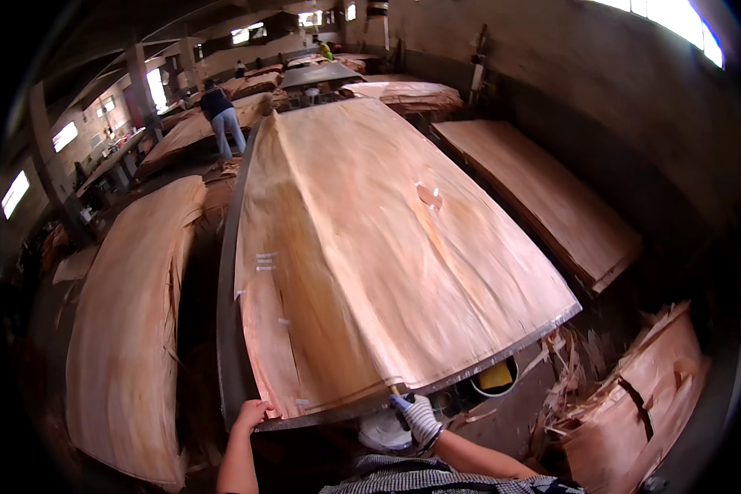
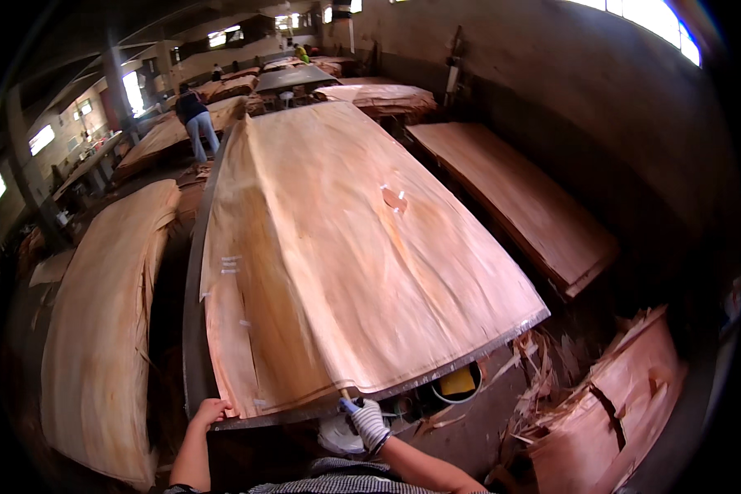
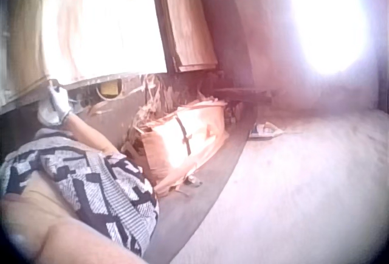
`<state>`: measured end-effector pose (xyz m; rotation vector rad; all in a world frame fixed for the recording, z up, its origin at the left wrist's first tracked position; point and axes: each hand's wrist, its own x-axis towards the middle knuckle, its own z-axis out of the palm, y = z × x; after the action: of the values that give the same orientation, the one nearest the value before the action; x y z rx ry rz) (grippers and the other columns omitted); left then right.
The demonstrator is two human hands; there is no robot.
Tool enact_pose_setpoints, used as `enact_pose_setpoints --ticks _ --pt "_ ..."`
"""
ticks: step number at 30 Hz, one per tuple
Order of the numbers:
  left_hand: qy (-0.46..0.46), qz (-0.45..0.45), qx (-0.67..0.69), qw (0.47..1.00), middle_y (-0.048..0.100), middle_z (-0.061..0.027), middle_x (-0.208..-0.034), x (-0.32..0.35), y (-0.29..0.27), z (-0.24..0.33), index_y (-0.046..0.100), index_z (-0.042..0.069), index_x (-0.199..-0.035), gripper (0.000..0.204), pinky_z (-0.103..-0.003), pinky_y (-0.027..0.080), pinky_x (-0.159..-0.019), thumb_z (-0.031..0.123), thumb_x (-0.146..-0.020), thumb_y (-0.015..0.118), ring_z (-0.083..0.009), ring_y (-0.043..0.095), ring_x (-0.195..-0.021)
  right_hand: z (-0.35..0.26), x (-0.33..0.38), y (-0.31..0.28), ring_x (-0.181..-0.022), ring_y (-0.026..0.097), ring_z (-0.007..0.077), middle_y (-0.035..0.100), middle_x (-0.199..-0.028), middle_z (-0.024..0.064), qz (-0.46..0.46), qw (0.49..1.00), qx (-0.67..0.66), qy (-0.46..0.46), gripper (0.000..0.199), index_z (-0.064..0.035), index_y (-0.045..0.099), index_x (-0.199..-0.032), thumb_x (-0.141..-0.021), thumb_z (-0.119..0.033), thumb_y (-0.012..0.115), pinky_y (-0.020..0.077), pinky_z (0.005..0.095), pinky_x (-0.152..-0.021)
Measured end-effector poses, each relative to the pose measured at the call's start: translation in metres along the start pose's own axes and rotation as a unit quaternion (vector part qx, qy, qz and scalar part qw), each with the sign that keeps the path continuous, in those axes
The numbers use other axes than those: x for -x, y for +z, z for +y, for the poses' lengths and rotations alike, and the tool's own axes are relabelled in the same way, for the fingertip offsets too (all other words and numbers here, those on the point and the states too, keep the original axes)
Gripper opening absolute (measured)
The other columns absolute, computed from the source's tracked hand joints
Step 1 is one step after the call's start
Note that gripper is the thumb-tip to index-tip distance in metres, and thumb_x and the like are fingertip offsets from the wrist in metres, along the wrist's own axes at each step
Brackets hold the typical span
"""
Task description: The person places a wooden veneer sheet onto a large panel, aligns a bamboo guide, and applies adhesive tape to the seams by hand and using a small cutting tool.
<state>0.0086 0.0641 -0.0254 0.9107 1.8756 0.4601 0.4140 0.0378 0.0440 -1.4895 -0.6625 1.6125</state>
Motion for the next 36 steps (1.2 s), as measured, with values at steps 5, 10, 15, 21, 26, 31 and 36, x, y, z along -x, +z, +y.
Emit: enact_pose_setpoints --ticks 5,10,15,21,26,31,36 --pt "0.045 -0.055 0.030 0.997 0.051 0.0014 -0.060 0.014 0.038 0.042 0.064 0.005 -0.080 0.019 -0.020 0.039 -0.048 0.018 -0.084 0.052 -0.0062 0.046 -0.052 -0.052 0.010 -0.058 -0.037 0.039 0.0088 0.048 -0.050 -0.0016 -0.020 0.998 -0.063 0.015 0.023 -0.0076 0.062 -0.073 -0.081 -0.029 0.064 0.0275 0.0232 -0.035" --pt "0.038 -0.048 0.056 0.997 0.044 0.0049 -0.058 0.010 0.115 0.097 0.061 0.007 -0.082 0.017 -0.019 0.039 -0.048 0.019 -0.087 0.050 -0.0043 0.043 -0.052 -0.107 -0.015 -0.141 -0.042 0.043 0.0101 0.051 -0.053 -0.0004 -0.020 0.996 -0.079 0.029 0.027 -0.0065 0.064 -0.076 -0.079 -0.033 0.065 0.0326 0.0240 -0.040" --pt "0.116 -0.061 0.015 0.991 0.044 0.0045 -0.057 0.006 0.229 0.162 0.061 0.006 -0.081 0.019 -0.018 0.036 -0.044 0.020 -0.088 0.049 -0.0040 0.041 -0.049 -0.135 -0.041 -0.274 -0.041 0.043 0.0120 0.049 -0.052 0.0010 -0.026 0.995 -0.095 0.032 0.031 -0.0054 0.064 -0.080 -0.079 -0.036 0.064 0.0314 0.0252 -0.039" --pt "0.119 -0.106 0.027 0.987 0.050 0.0017 -0.063 0.033 0.366 0.267 0.061 0.006 -0.084 0.018 -0.020 0.039 -0.049 0.021 -0.087 0.052 -0.0062 0.045 -0.054 -0.195 -0.054 -0.429 -0.038 0.041 0.0105 0.048 -0.052 -0.0002 0.054 0.997 -0.054 -0.029 0.020 -0.0064 0.060 -0.083 -0.081 -0.026 0.062 0.0285 0.0247 -0.033" --pt "0.171 -0.121 -0.026 0.977 0.060 -0.0010 -0.073 0.045 0.475 0.346 0.064 0.005 -0.090 0.022 -0.022 0.043 -0.053 0.021 -0.088 0.050 -0.0076 0.051 -0.059 -0.236 -0.075 -0.550 -0.038 0.041 0.0084 0.050 -0.054 -0.0007 0.124 0.988 -0.029 -0.084 0.017 -0.0093 0.058 -0.082 -0.084 -0.026 0.060 0.0302 0.0229 -0.034" --pt "0.177 -0.188 -0.053 0.965 0.062 -0.0022 -0.075 0.066 0.595 0.434 0.065 0.005 -0.093 0.023 -0.023 0.045 -0.057 0.023 -0.087 0.051 -0.0093 0.055 -0.062 -0.270 -0.119 -0.690 -0.040 0.042 0.0079 0.052 -0.058 -0.0008 0.191 0.972 0.007 -0.136 0.019 -0.0073 0.060 -0.090 -0.083 -0.025 0.062 0.0319 0.0222 -0.034" --pt "0.175 -0.274 -0.072 0.943 0.062 -0.0037 -0.076 0.047 0.715 0.503 0.065 0.006 -0.093 0.024 -0.025 0.046 -0.059 0.025 -0.087 0.051 -0.0108 0.057 -0.067 -0.326 -0.156 -0.803 -0.039 0.043 0.0095 0.052 -0.058 -0.0006 0.246 0.952 0.092 -0.160 0.017 -0.0062 0.060 -0.090 -0.080 -0.020 0.064 0.0333 0.0233 -0.034"
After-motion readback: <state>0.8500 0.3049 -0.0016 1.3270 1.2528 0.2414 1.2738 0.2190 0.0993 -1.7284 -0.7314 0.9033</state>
